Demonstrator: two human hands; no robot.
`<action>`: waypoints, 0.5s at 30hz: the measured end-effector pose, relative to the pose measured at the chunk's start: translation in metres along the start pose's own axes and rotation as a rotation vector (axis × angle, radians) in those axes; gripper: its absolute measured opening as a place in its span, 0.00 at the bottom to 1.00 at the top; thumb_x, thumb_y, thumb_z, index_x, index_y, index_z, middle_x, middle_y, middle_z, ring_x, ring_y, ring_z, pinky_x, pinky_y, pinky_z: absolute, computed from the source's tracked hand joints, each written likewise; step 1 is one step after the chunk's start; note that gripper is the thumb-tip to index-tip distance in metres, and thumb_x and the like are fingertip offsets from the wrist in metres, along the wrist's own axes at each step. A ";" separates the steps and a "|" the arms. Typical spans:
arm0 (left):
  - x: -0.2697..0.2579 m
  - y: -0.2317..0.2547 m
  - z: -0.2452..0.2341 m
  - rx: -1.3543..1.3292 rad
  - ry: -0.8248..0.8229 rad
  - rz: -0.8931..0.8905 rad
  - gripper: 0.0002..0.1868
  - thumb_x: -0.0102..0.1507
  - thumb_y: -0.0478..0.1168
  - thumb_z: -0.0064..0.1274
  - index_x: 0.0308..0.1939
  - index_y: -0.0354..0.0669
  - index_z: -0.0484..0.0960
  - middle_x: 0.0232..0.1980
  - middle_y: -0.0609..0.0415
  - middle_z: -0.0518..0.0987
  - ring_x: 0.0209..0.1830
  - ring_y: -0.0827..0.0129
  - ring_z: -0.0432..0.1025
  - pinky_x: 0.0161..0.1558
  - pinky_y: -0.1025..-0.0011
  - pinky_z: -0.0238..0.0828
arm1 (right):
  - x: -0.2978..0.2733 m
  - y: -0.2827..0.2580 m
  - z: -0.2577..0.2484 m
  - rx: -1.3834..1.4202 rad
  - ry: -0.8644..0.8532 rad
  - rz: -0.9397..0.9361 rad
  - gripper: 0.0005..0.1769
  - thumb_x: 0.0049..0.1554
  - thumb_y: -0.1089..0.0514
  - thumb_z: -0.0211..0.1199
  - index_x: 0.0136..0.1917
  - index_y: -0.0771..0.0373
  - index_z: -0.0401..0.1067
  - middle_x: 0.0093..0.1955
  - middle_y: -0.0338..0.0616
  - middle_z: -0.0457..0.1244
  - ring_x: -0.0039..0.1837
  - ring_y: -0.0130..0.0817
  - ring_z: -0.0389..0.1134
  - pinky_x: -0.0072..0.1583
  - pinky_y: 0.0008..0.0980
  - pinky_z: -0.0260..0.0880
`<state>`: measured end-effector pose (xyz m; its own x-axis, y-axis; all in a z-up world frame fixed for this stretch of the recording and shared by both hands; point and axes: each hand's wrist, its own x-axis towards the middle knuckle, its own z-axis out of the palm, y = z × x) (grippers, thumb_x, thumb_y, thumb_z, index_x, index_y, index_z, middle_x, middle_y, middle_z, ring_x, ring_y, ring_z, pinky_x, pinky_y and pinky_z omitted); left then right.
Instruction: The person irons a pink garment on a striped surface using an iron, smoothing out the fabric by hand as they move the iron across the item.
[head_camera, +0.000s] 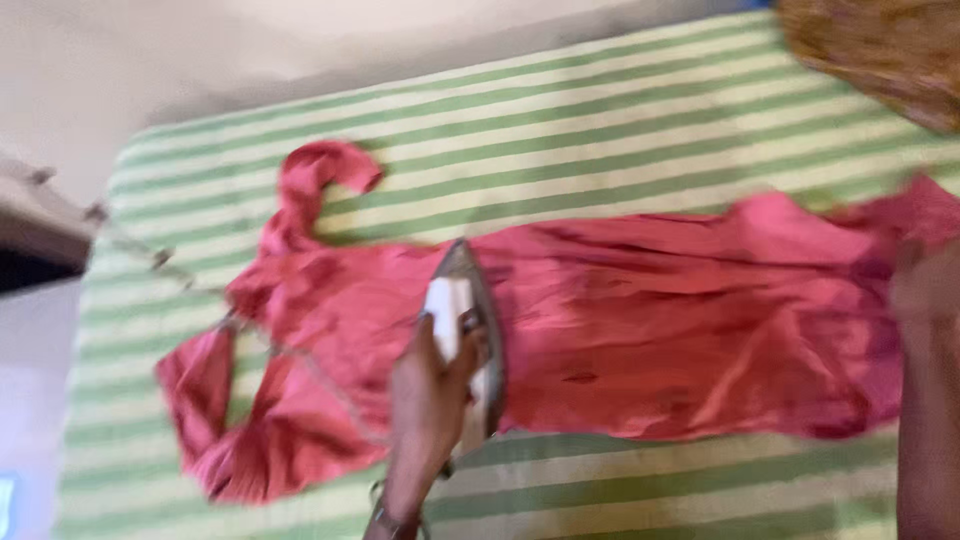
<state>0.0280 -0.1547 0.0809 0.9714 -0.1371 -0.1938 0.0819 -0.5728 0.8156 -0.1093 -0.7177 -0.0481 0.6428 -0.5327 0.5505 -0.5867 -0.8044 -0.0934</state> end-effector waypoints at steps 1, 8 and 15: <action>0.003 -0.002 0.004 -0.058 -0.017 0.048 0.23 0.62 0.49 0.58 0.51 0.34 0.72 0.21 0.46 0.81 0.16 0.66 0.77 0.19 0.65 0.70 | -0.013 -0.040 -0.011 0.099 -0.001 -0.098 0.28 0.65 0.44 0.64 0.63 0.71 0.70 0.61 0.62 0.63 0.65 0.59 0.66 0.67 0.53 0.67; 0.020 -0.006 0.053 -0.465 0.011 0.252 0.16 0.71 0.42 0.52 0.50 0.29 0.69 0.38 0.41 0.80 0.33 0.70 0.72 0.33 0.68 0.72 | -0.120 -0.328 -0.110 1.264 -0.941 -0.267 0.32 0.53 0.50 0.71 0.64 0.66 0.62 0.56 0.50 0.64 0.52 0.41 0.71 0.51 0.40 0.74; -0.001 -0.058 0.002 -0.463 0.147 0.395 0.17 0.68 0.38 0.51 0.59 0.33 0.80 0.46 0.47 0.86 0.45 0.69 0.79 0.46 0.68 0.76 | -0.127 -0.414 -0.127 0.772 -0.359 -0.455 0.19 0.58 0.52 0.67 0.52 0.67 0.64 0.45 0.59 0.66 0.47 0.55 0.70 0.48 0.50 0.70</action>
<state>0.0213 -0.1233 0.0328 0.9660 -0.1351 0.2206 -0.2333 -0.0872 0.9685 -0.0105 -0.2834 0.0254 0.9162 -0.0726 0.3940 0.1590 -0.8368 -0.5239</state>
